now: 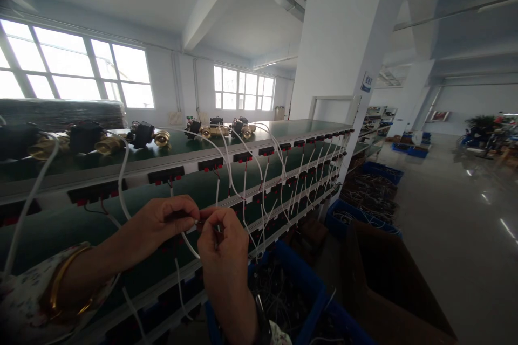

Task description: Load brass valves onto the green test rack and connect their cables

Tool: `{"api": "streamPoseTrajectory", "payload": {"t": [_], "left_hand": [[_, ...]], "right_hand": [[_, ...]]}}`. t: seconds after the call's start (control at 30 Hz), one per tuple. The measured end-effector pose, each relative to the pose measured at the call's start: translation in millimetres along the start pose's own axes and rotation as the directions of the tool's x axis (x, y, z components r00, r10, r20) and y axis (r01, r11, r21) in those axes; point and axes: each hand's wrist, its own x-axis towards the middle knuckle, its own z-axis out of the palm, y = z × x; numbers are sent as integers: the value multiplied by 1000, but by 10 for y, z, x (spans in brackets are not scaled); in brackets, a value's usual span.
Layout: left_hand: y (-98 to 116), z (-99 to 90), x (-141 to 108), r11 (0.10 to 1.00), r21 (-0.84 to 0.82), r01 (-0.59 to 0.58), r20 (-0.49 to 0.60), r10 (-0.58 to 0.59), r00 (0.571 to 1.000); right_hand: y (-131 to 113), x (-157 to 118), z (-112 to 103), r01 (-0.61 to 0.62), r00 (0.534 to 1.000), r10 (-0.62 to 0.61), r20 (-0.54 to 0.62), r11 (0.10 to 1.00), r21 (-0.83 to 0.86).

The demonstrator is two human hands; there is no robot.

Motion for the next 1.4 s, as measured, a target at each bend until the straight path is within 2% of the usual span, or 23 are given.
{"api": "streamPoseTrajectory", "payload": {"t": [0.3, 0.47, 0.6, 0.63, 0.67, 0.7, 0.73, 0.77, 0.8, 0.83, 0.87, 0.9, 0.93, 0.97, 1.0, 1.03, 1.07, 1.13, 1.2, 1.27, 1.33, 1.4], "left_hand": [[-12, 6, -26, 999, -36, -14, 12, 15, 1000], [-35, 34, -14, 995, 47, -84, -11, 85, 996], [-59, 81, -55, 981, 126, -146, -32, 151, 988], [-62, 69, -80, 971, 176, -163, 11, 164, 986], [-61, 37, -108, 950, 235, -204, 111, 182, 977], [-54, -18, -133, 920, 288, -266, 252, 195, 948], [-42, -100, -150, 880, 333, -339, 393, 198, 898], [-27, -210, -152, 832, 380, -404, 487, 192, 852], [-12, -346, -131, 778, 448, -441, 503, 189, 844], [-2, -505, -82, 717, 547, -432, 432, 201, 880], [-3, -681, -4, 652, 675, -346, 257, 232, 938], [-17, -864, 103, 580, 786, -213, 42, 294, 955], [-46, -1043, 233, 493, 867, -70, -133, 366, 921], [-87, -1209, 377, 398, 916, 56, -234, 413, 880], [-137, -1350, 526, 286, 952, 107, -225, 419, 880], [-187, -1461, 671, 187, 973, 135, -198, 379, 904], [-232, -1539, 804, 120, 981, 150, -183, 341, 922], [-288, -1597, 1023, 55, 988, 142, -152, 313, 937], [-297, -1556, 1180, 32, 992, 120, -124, 338, 933], [-281, -1462, 1299, 27, 996, 89, -92, 349, 932], [-264, -1351, 1398, 37, 998, 43, -52, 336, 940], [-243, -1235, 1479, 40, 999, -20, 6, 321, 947]], "right_hand": [[32, -24, 11, 44, 999, -46, -17, 995, -86], [71, -58, 14, 74, 997, -76, -5, 987, -144], [157, -111, -25, 25, 999, -22, 42, 996, -84], [199, -119, -58, 12, 997, -9, 77, 999, -45], [255, -119, -106, 5, 994, -6, 105, 1000, 6], [328, -109, -166, 1, 993, -9, 114, 998, 68], [418, -88, -237, -6, 995, -7, 96, 991, 136], [522, -56, -313, -25, 999, 16, 47, 980, 198], [636, -14, -388, -54, 998, 63, -28, 967, 247], [753, 37, -452, -96, 985, 132, -109, 954, 283], [863, 92, -498, -141, 964, 201, -175, 943, 303], [958, 149, -518, -183, 941, 258, -218, 933, 311], [1035, 205, -507, -218, 929, 294, -225, 925, 310], [1089, 262, -462, -244, 931, 309, -194, 922, 300], [1124, 318, -386, -258, 941, 306, -145, 925, 279], [1144, 375, -283, -261, 951, 292, -101, 934, 244], [1158, 432, -164, -247, 960, 267, -81, 948, 201], [1193, 541, 81, -194, 975, 204, -85, 975, 111], [1264, 618, 274, -164, 985, 167, -44, 985, 61], [1366, 626, 363, -205, 977, 199, 76, 976, 76], [1470, 548, 323, -263, 955, 243, 171, 959, 106], [1558, 392, 152, -294, 942, 269, 200, 950, 108]]}}
